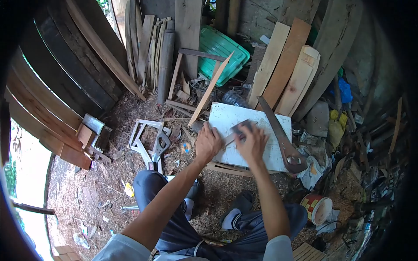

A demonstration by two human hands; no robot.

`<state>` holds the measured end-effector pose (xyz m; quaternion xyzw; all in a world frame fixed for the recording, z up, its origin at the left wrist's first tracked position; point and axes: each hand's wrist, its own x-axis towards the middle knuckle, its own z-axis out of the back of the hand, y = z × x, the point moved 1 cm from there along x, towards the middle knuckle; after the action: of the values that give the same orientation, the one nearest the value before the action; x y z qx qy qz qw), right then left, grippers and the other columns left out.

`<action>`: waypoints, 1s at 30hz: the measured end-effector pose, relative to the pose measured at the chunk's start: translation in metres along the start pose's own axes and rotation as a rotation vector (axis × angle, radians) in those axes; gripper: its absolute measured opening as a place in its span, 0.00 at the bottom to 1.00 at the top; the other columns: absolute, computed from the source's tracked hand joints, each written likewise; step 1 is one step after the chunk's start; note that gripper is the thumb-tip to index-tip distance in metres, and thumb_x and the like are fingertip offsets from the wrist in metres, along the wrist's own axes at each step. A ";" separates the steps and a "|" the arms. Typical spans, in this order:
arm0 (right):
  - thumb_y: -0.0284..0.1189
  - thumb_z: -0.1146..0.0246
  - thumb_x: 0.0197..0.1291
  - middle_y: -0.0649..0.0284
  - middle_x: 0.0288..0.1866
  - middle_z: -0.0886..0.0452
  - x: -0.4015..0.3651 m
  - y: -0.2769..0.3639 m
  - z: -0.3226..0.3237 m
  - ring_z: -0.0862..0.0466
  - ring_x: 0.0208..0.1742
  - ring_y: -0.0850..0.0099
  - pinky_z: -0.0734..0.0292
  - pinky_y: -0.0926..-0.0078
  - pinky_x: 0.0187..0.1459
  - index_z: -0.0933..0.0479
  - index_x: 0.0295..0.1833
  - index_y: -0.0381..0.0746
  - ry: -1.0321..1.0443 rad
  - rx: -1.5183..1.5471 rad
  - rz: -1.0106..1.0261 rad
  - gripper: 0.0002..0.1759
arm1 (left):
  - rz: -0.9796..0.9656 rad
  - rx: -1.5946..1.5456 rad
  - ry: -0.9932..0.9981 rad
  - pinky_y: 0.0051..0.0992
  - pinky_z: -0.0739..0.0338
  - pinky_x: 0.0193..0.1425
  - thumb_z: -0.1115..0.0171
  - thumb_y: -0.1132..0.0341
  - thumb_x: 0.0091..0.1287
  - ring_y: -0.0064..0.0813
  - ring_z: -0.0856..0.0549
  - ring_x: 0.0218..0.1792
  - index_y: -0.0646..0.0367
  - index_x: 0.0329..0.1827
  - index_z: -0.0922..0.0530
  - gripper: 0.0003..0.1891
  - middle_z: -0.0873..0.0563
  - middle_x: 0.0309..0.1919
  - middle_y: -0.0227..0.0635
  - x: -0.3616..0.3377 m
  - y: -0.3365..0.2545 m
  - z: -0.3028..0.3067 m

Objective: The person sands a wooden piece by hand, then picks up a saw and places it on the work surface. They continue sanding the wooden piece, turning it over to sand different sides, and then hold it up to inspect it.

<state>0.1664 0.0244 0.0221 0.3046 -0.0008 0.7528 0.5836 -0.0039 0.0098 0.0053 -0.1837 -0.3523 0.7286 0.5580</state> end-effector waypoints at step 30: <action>0.38 0.25 0.49 0.56 0.58 0.20 0.031 -0.018 0.018 0.25 0.59 0.51 0.32 0.46 0.57 0.17 0.50 0.49 0.098 -0.039 -0.239 0.21 | -0.035 0.006 -0.066 0.47 0.24 0.60 0.54 0.61 0.75 0.60 0.20 0.54 0.72 0.62 0.33 0.22 0.19 0.51 0.61 -0.002 -0.001 -0.003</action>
<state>0.1863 0.0511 0.0452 0.2539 0.0491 0.6916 0.6745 -0.0009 0.0092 0.0041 -0.1517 -0.3715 0.7254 0.5592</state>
